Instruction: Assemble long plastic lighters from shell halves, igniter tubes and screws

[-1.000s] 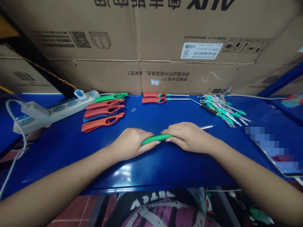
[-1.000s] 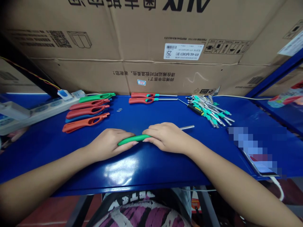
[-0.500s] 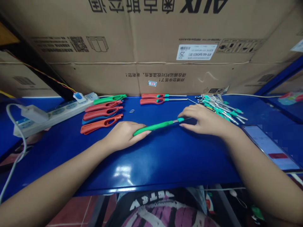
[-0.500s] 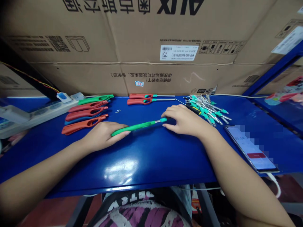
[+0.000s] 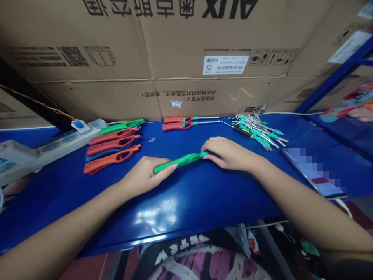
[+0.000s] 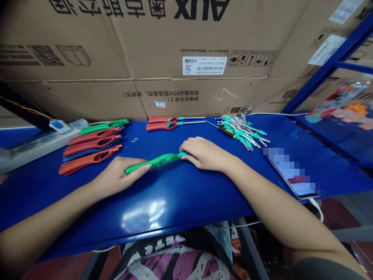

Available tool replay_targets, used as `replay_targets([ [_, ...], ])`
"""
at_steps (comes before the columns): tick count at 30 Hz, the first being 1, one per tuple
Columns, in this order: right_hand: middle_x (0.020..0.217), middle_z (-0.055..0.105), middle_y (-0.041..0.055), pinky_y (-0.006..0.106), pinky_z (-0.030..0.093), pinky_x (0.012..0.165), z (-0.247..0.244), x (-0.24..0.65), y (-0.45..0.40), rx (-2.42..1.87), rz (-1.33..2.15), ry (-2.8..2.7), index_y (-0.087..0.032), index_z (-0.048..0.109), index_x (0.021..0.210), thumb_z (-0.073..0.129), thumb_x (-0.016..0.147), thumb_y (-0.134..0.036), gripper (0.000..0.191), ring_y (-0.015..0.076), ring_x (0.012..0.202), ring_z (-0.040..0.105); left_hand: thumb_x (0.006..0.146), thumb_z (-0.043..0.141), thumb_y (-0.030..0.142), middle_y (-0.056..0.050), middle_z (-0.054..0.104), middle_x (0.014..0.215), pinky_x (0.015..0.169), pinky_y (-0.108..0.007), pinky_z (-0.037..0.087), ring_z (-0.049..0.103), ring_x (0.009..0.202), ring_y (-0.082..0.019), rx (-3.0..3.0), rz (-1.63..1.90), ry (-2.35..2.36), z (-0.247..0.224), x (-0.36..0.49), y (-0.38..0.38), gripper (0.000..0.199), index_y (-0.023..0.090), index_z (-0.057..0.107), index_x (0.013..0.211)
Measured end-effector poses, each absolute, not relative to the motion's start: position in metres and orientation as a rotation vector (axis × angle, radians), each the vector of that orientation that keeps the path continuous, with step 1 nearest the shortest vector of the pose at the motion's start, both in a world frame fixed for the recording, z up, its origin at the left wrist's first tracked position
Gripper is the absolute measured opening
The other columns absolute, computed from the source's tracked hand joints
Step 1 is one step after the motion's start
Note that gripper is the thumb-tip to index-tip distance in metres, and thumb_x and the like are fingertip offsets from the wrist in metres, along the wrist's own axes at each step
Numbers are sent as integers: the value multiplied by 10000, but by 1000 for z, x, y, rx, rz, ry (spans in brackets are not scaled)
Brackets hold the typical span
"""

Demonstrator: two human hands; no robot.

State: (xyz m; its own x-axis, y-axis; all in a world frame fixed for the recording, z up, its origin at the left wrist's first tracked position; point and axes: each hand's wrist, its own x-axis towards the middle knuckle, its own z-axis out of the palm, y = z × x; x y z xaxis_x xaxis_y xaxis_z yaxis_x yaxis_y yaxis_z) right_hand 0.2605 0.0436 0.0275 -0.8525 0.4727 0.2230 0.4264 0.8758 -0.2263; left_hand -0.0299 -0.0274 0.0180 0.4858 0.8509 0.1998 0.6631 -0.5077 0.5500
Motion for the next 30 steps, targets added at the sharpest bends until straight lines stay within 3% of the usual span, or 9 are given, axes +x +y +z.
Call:
replay_targets([
  [4, 983, 670, 79, 376, 455, 873, 29, 263, 43, -675, 294, -2707, -179, 611, 1041, 518, 1011, -283, 143, 221, 921, 588, 962, 583, 458, -1, 734, 818, 598, -203, 460, 601, 626, -118, 2260, 738, 1258, 15, -30, -27, 344, 167, 748, 1041],
  [6, 971, 670, 79, 375, 457, 870, 31, 263, 41, -660, 287, -2693, -175, 613, 1038, 520, 1009, -274, 139, 219, 911, 590, 927, 647, 447, -14, 762, 881, 655, -215, 497, 654, 681, -138, 2248, 786, 1231, 13, -31, -26, 321, 174, 749, 1062],
  [17, 907, 692, 132, 372, 495, 736, 28, 255, 30, -396, -111, -2593, -120, 617, 1044, 456, 1026, -228, 194, 224, 803, 573, 916, 689, 306, 16, 736, 729, 544, -166, 456, 596, 551, -91, 2262, 935, 1085, 9, -33, -30, 216, 158, 775, 1047],
  [30, 838, 681, 87, 330, 494, 705, 23, 252, 24, -504, 253, -2579, -128, 645, 970, 528, 995, -211, 146, 195, 758, 599, 956, 657, 278, -39, 764, 855, 690, -244, 519, 708, 697, -152, 2650, 905, 950, 10, -35, -32, 224, 146, 699, 1133],
])
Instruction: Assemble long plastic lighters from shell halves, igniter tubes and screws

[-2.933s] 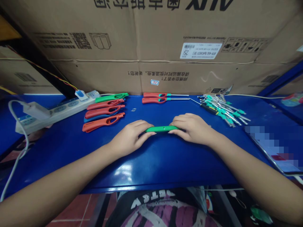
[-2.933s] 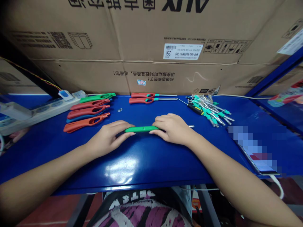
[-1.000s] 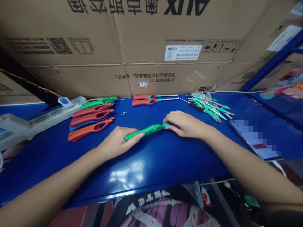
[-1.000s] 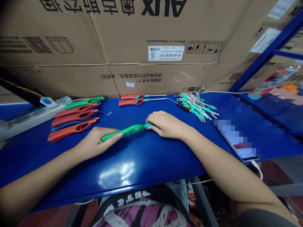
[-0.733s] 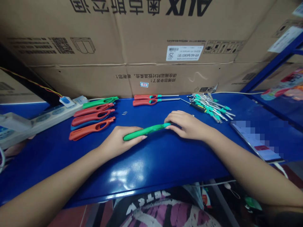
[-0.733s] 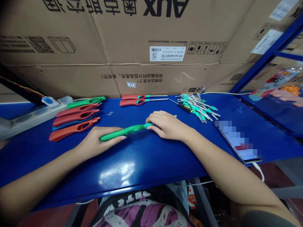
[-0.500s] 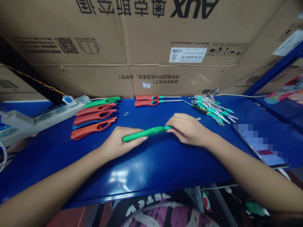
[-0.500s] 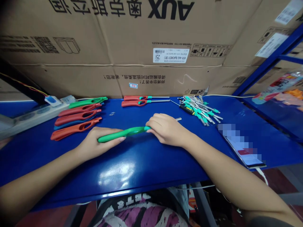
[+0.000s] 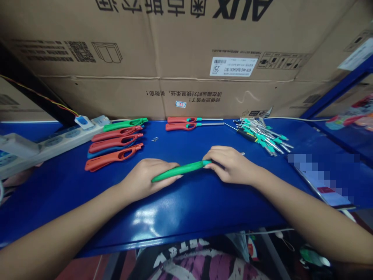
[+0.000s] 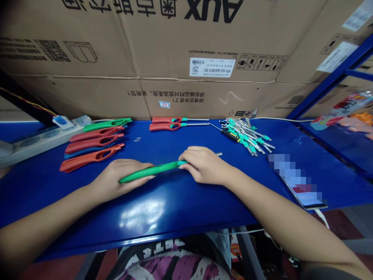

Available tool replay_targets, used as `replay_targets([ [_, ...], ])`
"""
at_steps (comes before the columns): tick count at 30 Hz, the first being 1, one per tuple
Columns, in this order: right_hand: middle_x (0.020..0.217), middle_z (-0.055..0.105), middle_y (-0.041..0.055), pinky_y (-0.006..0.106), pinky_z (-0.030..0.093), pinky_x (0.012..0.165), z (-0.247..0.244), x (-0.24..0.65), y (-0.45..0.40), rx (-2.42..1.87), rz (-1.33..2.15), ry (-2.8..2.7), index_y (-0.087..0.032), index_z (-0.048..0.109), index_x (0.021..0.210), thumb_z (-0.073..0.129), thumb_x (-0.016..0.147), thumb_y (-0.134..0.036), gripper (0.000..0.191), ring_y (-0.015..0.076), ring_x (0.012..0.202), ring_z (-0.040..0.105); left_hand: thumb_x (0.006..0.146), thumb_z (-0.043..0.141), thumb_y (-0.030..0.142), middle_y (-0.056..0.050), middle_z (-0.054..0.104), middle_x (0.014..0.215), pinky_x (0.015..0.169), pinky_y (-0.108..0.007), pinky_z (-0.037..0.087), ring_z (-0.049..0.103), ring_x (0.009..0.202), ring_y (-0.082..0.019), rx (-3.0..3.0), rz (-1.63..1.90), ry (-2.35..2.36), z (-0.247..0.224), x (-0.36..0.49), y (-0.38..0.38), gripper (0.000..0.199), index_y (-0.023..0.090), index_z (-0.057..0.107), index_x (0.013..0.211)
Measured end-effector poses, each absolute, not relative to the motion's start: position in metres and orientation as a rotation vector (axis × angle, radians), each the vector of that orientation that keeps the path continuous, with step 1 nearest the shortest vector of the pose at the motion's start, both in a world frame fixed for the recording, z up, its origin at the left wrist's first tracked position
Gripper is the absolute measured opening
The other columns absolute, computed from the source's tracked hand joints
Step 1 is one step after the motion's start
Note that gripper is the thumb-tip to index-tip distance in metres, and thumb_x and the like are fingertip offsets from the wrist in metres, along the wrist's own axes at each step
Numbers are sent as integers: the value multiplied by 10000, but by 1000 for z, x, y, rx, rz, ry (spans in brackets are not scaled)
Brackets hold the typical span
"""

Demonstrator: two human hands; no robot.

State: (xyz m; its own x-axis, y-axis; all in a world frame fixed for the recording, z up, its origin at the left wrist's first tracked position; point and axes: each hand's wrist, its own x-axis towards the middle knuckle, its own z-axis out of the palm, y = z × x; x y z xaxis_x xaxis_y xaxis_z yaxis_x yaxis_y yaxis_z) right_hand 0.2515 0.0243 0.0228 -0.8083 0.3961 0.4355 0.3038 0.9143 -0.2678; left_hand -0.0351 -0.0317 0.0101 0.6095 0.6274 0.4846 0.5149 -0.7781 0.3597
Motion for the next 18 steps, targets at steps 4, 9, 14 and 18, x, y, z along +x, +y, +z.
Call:
replay_targets([
  [4, 847, 678, 87, 322, 483, 713, 21, 251, 24, -550, 304, -2588, -125, 650, 974, 532, 995, -222, 154, 194, 771, 605, 966, 643, 297, -50, 751, 850, 684, -260, 521, 696, 692, -158, 2724, 869, 941, 9, -38, -29, 251, 138, 684, 1156],
  [9, 863, 671, 81, 321, 466, 722, 18, 252, 26, -626, 345, -2654, -143, 640, 982, 513, 1000, -244, 163, 199, 786, 605, 997, 591, 350, -52, 736, 860, 697, -272, 518, 694, 727, -170, 2780, 769, 974, 6, -40, -25, 288, 138, 674, 1173],
  [14, 887, 661, 64, 317, 439, 740, 17, 252, 34, -737, 418, -2763, -173, 608, 964, 552, 968, -236, 84, 199, 808, 597, 1010, 521, 475, -56, 743, 965, 740, -296, 535, 711, 831, -203, 2761, 549, 1132, 8, -36, -25, 385, 192, 662, 1229],
  [18, 880, 646, 41, 284, 390, 676, 21, 258, 42, -864, 425, -2758, -191, 569, 925, 635, 912, -244, 85, 180, 777, 562, 1014, 468, 526, -80, 694, 1146, 829, -369, 555, 691, 1017, -270, 2750, 343, 1329, 12, -29, -28, 483, 228, 557, 1384],
])
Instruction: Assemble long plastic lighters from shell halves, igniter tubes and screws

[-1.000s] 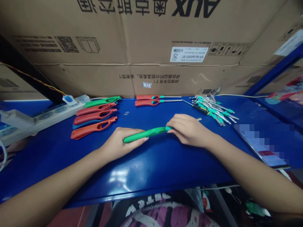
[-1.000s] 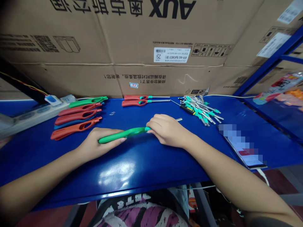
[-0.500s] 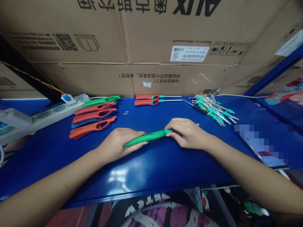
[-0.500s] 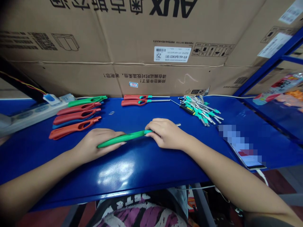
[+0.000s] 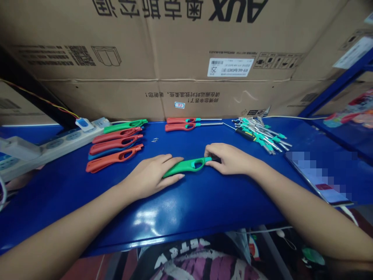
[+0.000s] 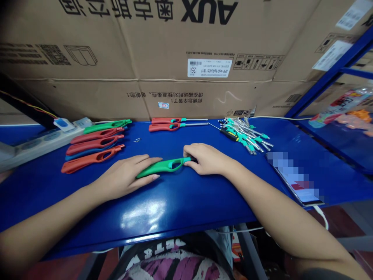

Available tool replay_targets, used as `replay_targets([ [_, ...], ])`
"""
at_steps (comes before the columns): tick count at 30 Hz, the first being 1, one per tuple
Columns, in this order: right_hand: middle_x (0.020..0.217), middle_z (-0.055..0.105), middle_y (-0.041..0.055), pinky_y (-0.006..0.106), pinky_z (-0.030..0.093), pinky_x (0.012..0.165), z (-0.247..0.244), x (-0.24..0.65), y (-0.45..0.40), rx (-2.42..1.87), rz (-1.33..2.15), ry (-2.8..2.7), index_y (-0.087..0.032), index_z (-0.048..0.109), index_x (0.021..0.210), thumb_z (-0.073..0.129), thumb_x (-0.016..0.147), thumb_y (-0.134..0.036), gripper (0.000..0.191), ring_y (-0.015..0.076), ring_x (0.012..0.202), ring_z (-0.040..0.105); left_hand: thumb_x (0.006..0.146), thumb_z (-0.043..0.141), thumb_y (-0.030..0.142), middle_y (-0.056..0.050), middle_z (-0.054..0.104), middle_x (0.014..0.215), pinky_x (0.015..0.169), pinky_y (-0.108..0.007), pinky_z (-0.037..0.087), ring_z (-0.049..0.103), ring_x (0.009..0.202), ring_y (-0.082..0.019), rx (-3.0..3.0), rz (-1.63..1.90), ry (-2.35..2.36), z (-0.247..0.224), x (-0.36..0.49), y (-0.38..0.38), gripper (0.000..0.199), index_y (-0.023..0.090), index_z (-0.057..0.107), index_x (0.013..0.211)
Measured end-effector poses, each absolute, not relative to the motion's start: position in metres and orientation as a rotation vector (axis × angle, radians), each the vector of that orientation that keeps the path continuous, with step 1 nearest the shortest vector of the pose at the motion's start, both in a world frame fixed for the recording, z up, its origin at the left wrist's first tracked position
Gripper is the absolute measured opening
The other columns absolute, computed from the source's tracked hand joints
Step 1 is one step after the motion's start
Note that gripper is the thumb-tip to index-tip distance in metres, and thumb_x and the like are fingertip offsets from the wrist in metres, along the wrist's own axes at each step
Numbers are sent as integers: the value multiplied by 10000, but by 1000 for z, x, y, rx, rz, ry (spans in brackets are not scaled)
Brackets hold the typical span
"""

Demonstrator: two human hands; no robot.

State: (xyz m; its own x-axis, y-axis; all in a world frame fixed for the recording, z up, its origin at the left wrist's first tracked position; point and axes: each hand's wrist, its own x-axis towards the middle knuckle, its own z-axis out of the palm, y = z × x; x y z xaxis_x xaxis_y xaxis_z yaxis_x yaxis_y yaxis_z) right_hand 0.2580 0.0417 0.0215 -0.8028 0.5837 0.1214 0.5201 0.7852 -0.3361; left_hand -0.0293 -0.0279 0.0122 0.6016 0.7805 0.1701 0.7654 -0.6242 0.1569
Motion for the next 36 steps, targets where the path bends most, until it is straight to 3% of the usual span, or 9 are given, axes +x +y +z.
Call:
replay_targets([
  [5, 862, 641, 29, 274, 362, 635, 29, 268, 50, -971, 420, -2803, -205, 573, 873, 674, 903, -377, 202, 173, 754, 545, 1029, 458, 444, -82, 628, 1179, 799, -362, 571, 685, 930, -234, 2676, 330, 1440, 9, -27, -29, 423, 220, 560, 1373],
  [10, 1023, 661, 99, 355, 464, 787, 31, 288, 69, -1475, 171, -2529, -204, 637, 987, 565, 915, -620, 428, 258, 927, 622, 995, 526, 363, -82, 614, 1191, 860, -358, 566, 664, 980, -223, 2549, 508, 1405, 5, -30, -28, 353, 205, 604, 1300],
  [14, 1217, 595, 263, 471, 479, 872, 22, 315, 91, -2119, -197, -2175, -101, 594, 1181, 619, 896, -464, 463, 397, 1129, 575, 965, 562, 310, -77, 621, 1136, 874, -345, 563, 656, 958, -204, 2461, 651, 1336, 4, -30, -28, 315, 193, 631, 1249],
  [16, 1238, 579, 291, 506, 481, 869, 16, 328, 100, -2239, -243, -2090, -87, 601, 1179, 648, 865, -396, 444, 430, 1158, 550, 955, 569, 288, -75, 621, 1124, 851, -336, 569, 655, 928, -195, 2434, 691, 1322, 4, -29, -29, 315, 189, 631, 1248],
  [20, 1186, 601, 256, 520, 486, 852, 14, 343, 109, -2240, -252, -2050, -128, 651, 1036, 646, 836, -333, 286, 420, 1128, 551, 937, 587, 252, -70, 626, 1105, 796, -316, 576, 654, 854, -175, 2377, 749, 1313, 4, -25, -31, 304, 188, 639, 1230],
  [24, 1182, 612, 228, 473, 483, 849, 27, 337, 105, -2059, -231, -2007, -147, 591, 1106, 562, 885, -321, 283, 371, 1089, 582, 928, 602, 212, -68, 640, 1070, 779, -302, 575, 650, 805, -160, 2324, 782, 1282, 3, -21, -33, 267, 172, 664, 1184],
  [30, 878, 655, 57, 324, 465, 635, 31, 259, 74, -1355, 514, -2084, -218, 531, 1063, 455, 939, -481, 300, 205, 705, 591, 921, 604, 188, -92, 643, 1112, 826, -316, 573, 651, 857, -173, 2318, 785, 1229, 1, -19, -38, 289, 152, 653, 1204],
  [34, 715, 606, -5, 280, 402, 561, 25, 202, 51, -1307, 628, -2319, -229, 537, 978, 440, 955, -444, 236, 173, 604, 540, 934, 590, 209, -102, 637, 1136, 865, -328, 567, 653, 923, -195, 2341, 742, 1203, 3, -18, -42, 303, 158, 646, 1227],
  [36, 735, 626, 4, 279, 389, 563, 23, 187, 49, -1346, 585, -2345, -229, 530, 985, 448, 956, -409, 200, 181, 617, 559, 940, 584, 223, -104, 633, 1129, 895, -341, 561, 649, 971, -213, 2357, 710, 1197, 4, -18, -44, 305, 162, 646, 1233],
])
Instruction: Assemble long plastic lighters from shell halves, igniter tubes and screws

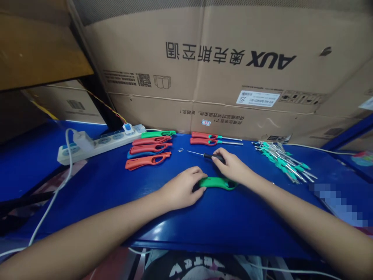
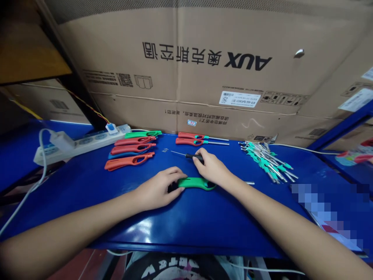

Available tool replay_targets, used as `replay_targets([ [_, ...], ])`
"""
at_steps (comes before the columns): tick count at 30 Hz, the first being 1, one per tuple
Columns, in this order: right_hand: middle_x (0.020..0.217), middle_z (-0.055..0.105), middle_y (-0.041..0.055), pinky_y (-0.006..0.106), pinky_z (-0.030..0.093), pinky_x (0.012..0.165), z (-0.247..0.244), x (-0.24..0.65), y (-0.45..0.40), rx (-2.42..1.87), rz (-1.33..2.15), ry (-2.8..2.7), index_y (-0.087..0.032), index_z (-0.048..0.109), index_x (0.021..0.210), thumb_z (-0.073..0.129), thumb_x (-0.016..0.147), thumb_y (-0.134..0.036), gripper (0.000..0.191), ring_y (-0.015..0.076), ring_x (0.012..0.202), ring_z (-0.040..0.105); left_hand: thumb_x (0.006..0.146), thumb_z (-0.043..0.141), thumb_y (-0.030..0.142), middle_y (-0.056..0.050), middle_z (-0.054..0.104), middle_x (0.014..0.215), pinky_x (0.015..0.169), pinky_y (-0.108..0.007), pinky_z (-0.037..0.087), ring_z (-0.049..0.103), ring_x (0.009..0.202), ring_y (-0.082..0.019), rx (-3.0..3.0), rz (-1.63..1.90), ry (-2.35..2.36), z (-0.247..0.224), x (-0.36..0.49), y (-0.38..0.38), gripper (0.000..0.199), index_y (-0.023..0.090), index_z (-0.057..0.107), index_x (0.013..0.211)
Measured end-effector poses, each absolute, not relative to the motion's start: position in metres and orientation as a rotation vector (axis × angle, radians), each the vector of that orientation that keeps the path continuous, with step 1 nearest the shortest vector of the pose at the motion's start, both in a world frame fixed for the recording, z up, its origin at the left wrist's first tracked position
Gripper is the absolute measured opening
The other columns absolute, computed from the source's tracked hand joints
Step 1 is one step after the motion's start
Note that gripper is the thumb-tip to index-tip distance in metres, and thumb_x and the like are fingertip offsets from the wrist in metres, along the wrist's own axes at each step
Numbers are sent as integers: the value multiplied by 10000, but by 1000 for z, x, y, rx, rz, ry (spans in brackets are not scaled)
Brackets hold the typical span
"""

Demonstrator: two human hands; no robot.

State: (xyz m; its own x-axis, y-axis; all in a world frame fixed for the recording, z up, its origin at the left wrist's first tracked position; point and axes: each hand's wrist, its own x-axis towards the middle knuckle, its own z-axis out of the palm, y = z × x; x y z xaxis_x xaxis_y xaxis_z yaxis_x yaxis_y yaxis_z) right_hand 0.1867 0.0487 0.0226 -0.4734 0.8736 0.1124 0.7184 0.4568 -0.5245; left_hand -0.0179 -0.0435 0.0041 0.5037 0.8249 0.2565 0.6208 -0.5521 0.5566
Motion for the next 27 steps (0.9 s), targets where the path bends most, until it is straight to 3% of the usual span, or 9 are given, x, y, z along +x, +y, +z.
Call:
replay_targets([
  [7, 856, 677, 47, 278, 397, 604, 20, 169, 68, -1341, 493, -2369, -225, 527, 1004, 471, 955, -348, 144, 198, 691, 603, 946, 564, 227, -117, 626, 1135, 941, -355, 549, 636, 1043, -241, 2383, 665, 1193, 6, -18, -46, 321, 153, 631, 1252],
  [27, 810, 649, 22, 290, 415, 621, 14, 164, 75, -1240, 554, -2355, -229, 526, 954, 473, 928, -370, 153, 186, 660, 564, 951, 571, 234, -123, 627, 1117, 955, -392, 538, 626, 1052, -258, 2403, 664, 1172, 4, -19, -46, 295, 152, 636, 1227],
])
